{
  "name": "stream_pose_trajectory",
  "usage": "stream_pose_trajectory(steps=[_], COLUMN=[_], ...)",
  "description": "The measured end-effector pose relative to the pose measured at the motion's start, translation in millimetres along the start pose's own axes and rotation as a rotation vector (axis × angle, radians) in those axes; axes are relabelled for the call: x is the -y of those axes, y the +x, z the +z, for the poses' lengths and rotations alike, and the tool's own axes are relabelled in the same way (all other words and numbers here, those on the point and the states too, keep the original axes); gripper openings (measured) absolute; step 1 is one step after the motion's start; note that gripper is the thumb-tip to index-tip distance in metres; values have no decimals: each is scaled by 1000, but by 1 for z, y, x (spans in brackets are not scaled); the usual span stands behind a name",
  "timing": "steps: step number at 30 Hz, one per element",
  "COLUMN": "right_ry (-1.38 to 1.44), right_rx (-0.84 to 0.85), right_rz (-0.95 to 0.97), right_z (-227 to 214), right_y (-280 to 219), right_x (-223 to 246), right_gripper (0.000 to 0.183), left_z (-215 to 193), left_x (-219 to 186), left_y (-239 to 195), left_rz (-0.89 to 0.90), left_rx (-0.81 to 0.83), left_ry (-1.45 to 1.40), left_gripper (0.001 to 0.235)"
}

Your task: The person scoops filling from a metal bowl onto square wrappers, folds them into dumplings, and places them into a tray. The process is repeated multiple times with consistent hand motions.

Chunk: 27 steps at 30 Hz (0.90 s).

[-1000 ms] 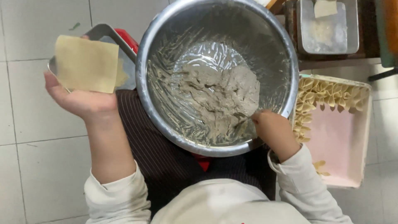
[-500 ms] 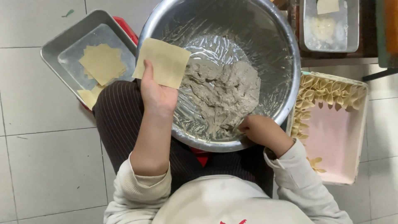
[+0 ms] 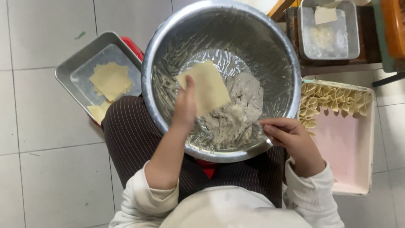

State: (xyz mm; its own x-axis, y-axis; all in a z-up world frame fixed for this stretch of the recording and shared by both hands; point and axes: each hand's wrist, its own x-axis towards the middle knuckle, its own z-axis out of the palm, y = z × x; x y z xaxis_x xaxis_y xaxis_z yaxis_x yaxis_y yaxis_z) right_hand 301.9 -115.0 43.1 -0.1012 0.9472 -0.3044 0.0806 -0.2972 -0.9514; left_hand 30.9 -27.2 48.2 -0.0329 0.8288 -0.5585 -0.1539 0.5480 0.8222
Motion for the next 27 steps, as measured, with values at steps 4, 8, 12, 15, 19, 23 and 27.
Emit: stream_pose_trajectory(steps=[4,8,12,15,19,23,27], right_ry=[-124,-380,-595,-641,-635,-428,-636], right_rx=[-141,-183,-241,-266,-304,-373,-395], right_rz=[-274,-384,-390,-362,-363,-288,99], right_z=[21,35,46,45,44,42,33], right_y=[10,12,9,7,4,6,13], right_x=[-3,0,3,2,3,9,7], right_gripper=[27,26,28,29,28,23,27], left_z=[15,26,26,26,25,21,-4], left_x=[2,5,29,46,53,70,72], left_y=[-13,-20,-2,13,16,39,45], left_rz=[-91,-141,-173,-191,-224,-176,-81], left_rx=[118,235,317,324,308,297,183], left_ry=[192,43,-229,-354,-472,-485,-423], left_gripper=[99,98,84,79,74,70,70])
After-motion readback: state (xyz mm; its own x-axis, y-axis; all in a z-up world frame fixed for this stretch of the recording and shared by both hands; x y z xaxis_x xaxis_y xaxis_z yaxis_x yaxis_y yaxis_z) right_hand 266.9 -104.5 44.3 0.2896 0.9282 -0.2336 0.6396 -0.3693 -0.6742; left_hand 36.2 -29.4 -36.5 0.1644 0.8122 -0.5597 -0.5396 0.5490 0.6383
